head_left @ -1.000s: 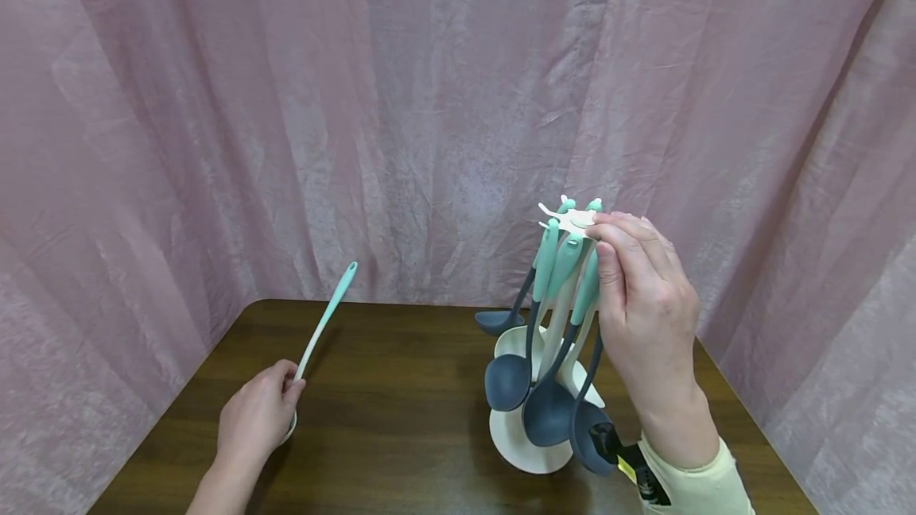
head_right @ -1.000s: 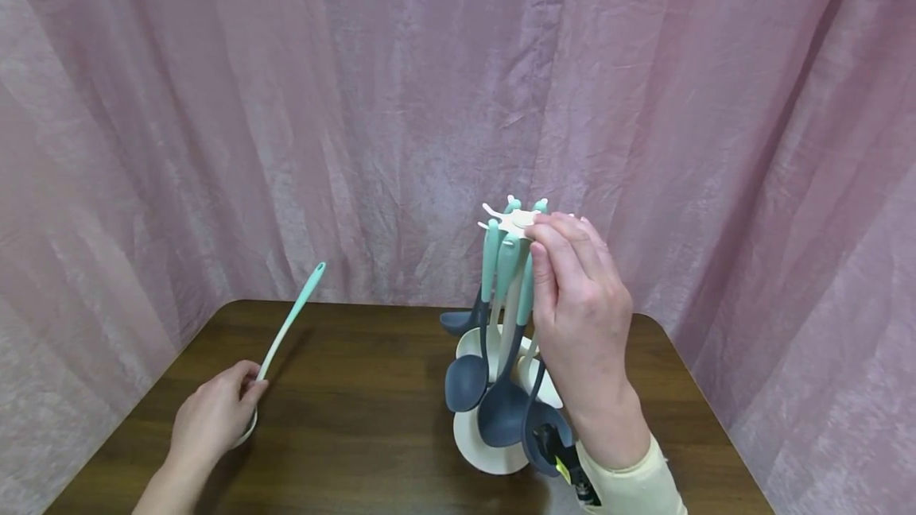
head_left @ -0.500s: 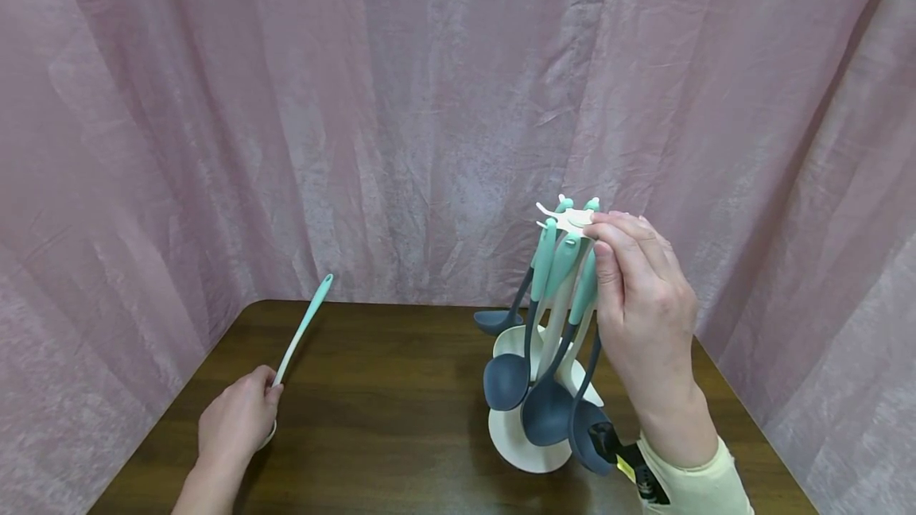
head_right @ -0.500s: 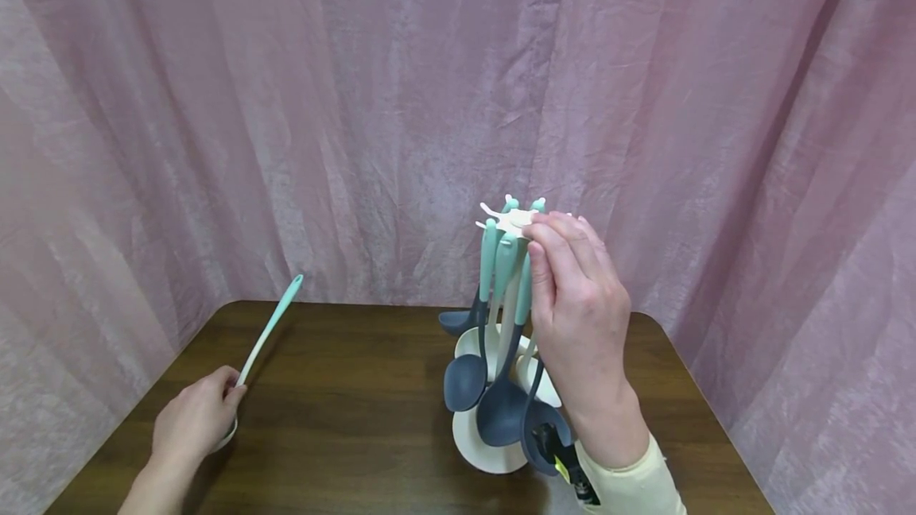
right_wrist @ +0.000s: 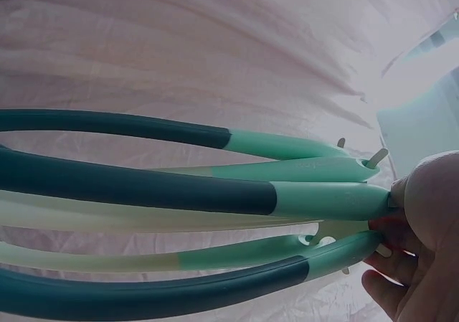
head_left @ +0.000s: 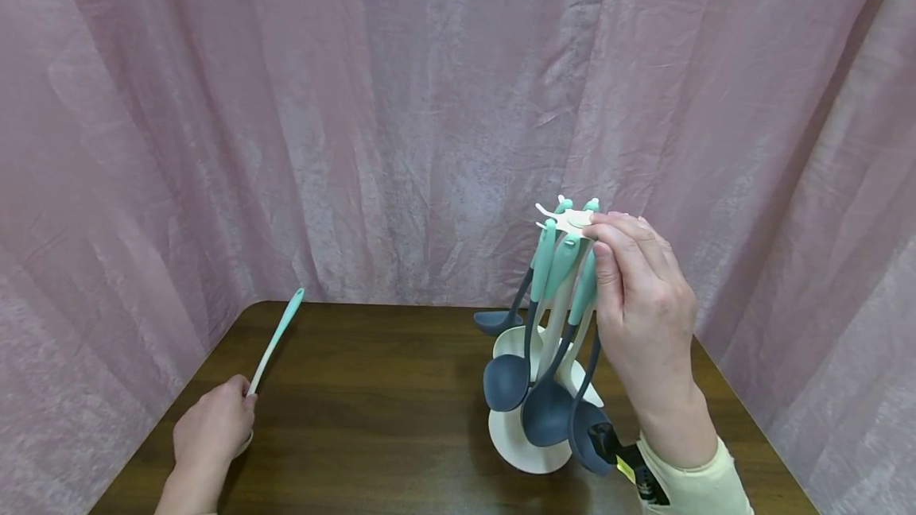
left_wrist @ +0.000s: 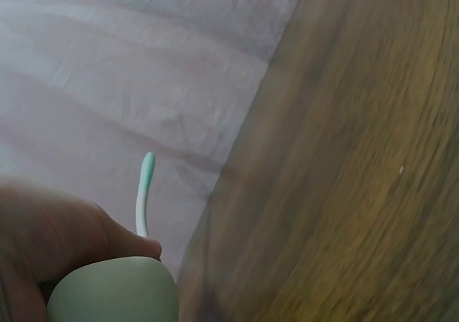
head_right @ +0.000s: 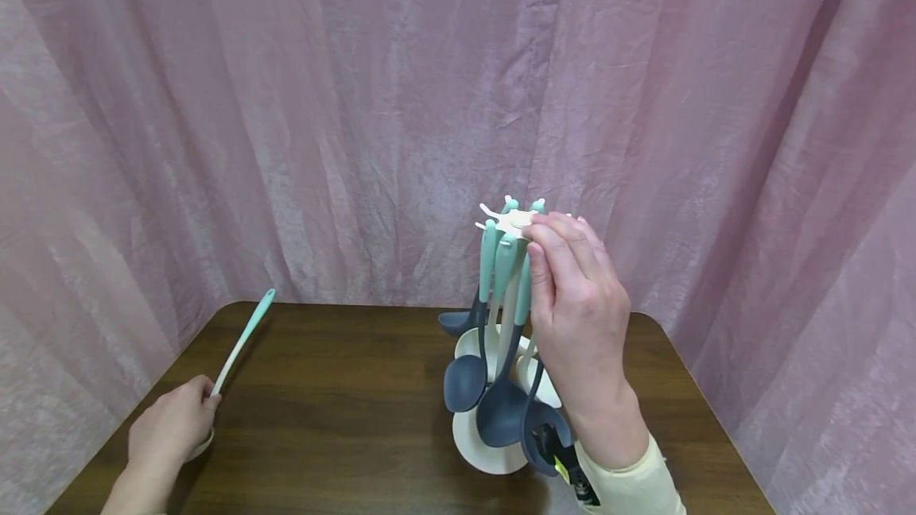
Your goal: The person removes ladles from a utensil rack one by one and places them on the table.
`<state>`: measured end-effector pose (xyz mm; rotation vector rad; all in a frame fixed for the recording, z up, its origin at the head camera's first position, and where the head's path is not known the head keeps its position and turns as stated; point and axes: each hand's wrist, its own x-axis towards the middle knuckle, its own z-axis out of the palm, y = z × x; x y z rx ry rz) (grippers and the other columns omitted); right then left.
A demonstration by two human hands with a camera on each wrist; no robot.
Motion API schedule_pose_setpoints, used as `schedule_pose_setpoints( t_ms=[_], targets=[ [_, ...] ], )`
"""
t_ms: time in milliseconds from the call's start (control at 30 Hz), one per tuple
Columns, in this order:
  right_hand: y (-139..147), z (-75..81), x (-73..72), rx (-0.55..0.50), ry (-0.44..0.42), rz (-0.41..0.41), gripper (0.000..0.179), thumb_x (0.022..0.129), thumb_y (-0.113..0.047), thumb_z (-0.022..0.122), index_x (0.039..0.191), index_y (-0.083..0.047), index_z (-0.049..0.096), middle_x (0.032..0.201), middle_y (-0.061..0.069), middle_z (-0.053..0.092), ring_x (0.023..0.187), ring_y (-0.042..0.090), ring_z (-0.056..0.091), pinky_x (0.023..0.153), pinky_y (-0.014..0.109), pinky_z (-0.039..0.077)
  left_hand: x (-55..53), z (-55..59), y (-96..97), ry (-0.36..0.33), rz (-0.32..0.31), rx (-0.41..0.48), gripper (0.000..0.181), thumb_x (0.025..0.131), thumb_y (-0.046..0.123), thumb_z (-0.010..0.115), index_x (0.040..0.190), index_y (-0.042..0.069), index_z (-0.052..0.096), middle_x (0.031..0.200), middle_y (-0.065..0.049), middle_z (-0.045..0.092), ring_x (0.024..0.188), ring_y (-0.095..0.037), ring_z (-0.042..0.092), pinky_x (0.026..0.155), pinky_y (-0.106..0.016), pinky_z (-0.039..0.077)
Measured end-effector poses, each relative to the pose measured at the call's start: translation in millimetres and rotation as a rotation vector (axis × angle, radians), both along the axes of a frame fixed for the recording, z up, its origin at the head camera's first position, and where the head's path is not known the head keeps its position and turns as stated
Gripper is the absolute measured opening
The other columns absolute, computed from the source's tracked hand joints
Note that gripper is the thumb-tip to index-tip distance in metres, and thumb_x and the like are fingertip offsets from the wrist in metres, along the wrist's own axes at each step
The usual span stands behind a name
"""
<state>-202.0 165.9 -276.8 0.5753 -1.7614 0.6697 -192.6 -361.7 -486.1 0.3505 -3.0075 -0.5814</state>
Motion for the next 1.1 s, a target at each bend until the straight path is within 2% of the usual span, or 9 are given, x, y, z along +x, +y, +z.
schedule_pose_setpoints(
  t_ms=[200, 433, 533, 900, 1100],
  targets=[
    [0.3, 0.0, -0.2, 0.0, -0.003, 0.004, 0.023, 0.112, -0.01, 0.063, 0.127, 0.0, 0.077, 0.136, 0.013, 0.075, 0.134, 0.035, 0.066, 0.125, 0.046, 0.04, 1.7, 0.4, -11.6, -0.058, 0.017, 0.001, 0.014, 0.11, 0.016, 0.064, 0.111, 0.003, 0.067, 0.084, -0.008, 0.068, 0.072, -0.029, 0.064, 0.058, -0.05, 0.051],
    [0.2, -0.3, 0.0, -0.001, -0.005, 0.003, 0.022, 0.112, -0.008, 0.064, 0.127, 0.0, 0.077, 0.136, 0.014, 0.075, 0.134, 0.035, 0.066, 0.125, 0.045, 0.04, 4.7, -0.8, -24.4, -0.053, 0.029, -0.02, 0.013, 0.108, 0.016, 0.065, 0.104, 0.004, 0.066, 0.082, -0.011, 0.067, 0.073, -0.032, 0.066, 0.057, -0.052, 0.051],
    [-0.1, -0.2, -0.2, -0.002, 0.0, 0.005, 0.022, 0.112, -0.008, 0.064, 0.127, 0.0, 0.078, 0.135, 0.013, 0.075, 0.134, 0.035, 0.066, 0.124, 0.045, 0.041, 5.6, -1.5, -28.8, -0.074, 0.026, -0.015, 0.013, 0.108, 0.016, 0.065, 0.103, 0.005, 0.066, 0.083, -0.012, 0.067, 0.075, -0.032, 0.067, 0.059, -0.053, 0.052],
    [-0.5, 0.2, 0.2, -0.007, 0.009, 0.008, 0.023, 0.113, -0.01, 0.062, 0.126, 0.0, 0.078, 0.135, 0.013, 0.075, 0.133, 0.035, 0.066, 0.123, 0.046, 0.042, 5.9, -0.3, -37.3, -0.197, 0.01, 0.015, 0.02, 0.111, 0.016, 0.061, 0.116, -0.001, 0.069, 0.087, -0.011, 0.069, 0.078, -0.03, 0.066, 0.065, -0.052, 0.054],
    [-0.4, -0.3, 0.5, -0.006, 0.003, 0.006, 0.022, 0.112, -0.009, 0.063, 0.126, 0.0, 0.077, 0.136, 0.013, 0.075, 0.133, 0.035, 0.066, 0.124, 0.043, 0.041, 3.2, -3.3, -50.7, -0.209, 0.008, -0.001, 0.016, 0.11, 0.017, 0.063, 0.11, 0.002, 0.069, 0.095, -0.019, 0.072, 0.085, -0.037, 0.069, 0.071, -0.059, 0.055]
  ],
)
